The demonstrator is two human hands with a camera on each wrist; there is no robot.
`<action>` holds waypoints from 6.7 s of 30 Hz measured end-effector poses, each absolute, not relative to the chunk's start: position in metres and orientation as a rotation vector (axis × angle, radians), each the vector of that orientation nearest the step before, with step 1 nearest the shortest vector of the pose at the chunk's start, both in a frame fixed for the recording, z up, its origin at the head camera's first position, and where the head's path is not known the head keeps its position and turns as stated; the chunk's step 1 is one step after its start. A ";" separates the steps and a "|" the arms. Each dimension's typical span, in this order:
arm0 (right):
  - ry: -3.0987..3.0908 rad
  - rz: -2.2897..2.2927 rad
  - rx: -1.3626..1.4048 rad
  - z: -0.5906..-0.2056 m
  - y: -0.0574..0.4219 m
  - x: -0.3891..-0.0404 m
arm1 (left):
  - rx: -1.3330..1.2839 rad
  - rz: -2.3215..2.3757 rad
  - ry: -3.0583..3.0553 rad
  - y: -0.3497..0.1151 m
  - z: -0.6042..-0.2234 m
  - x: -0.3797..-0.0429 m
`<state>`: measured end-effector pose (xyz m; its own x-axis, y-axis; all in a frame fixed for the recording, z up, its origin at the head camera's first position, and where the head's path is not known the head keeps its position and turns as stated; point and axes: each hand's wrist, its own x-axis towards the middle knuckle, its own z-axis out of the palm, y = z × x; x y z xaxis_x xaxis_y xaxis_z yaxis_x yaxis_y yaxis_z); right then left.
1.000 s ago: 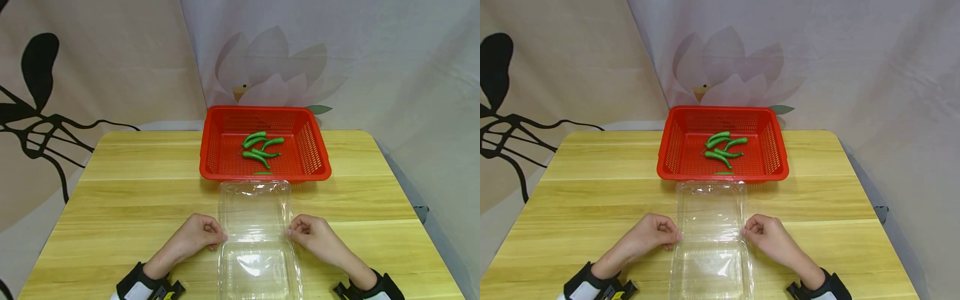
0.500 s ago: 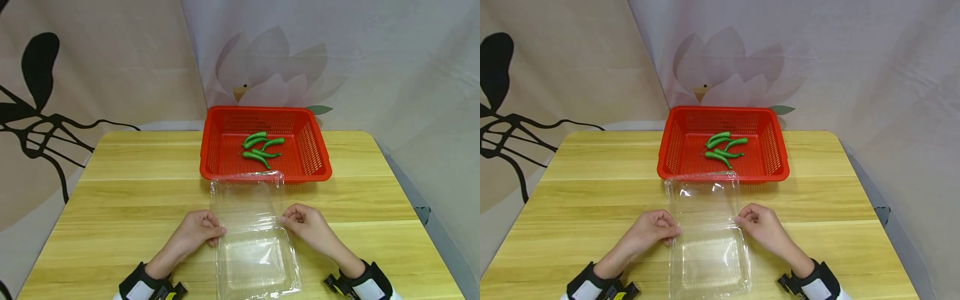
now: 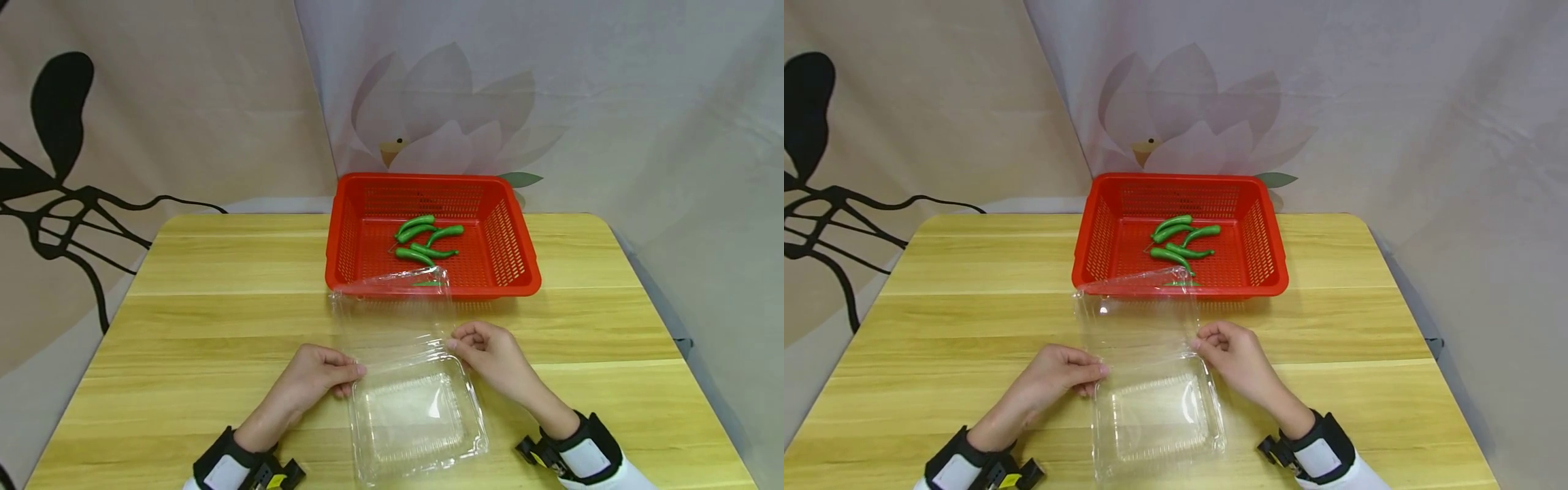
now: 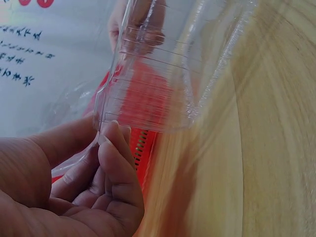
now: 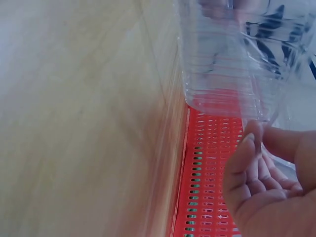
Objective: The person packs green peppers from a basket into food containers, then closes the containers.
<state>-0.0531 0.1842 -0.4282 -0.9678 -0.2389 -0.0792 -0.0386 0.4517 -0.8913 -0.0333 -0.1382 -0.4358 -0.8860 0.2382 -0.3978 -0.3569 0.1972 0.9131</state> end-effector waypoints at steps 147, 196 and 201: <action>2.494 -0.488 -0.791 -0.360 0.147 -0.228 | -0.294 1.887 2.033 -0.149 -0.439 -0.025; 2.702 -0.863 -0.811 -0.286 0.179 -0.151 | -0.262 1.906 2.041 -0.148 -0.439 -0.024; 2.708 -0.852 -0.866 -0.290 0.177 -0.139 | -0.258 1.914 2.038 -0.148 -0.440 -0.024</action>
<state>-0.1385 0.1767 -0.2905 -0.8161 -0.5779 0.0088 -0.4788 0.6674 -0.5704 -0.0239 -0.1483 -0.4403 -0.9284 0.0939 -0.3596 -0.3530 0.0797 0.9322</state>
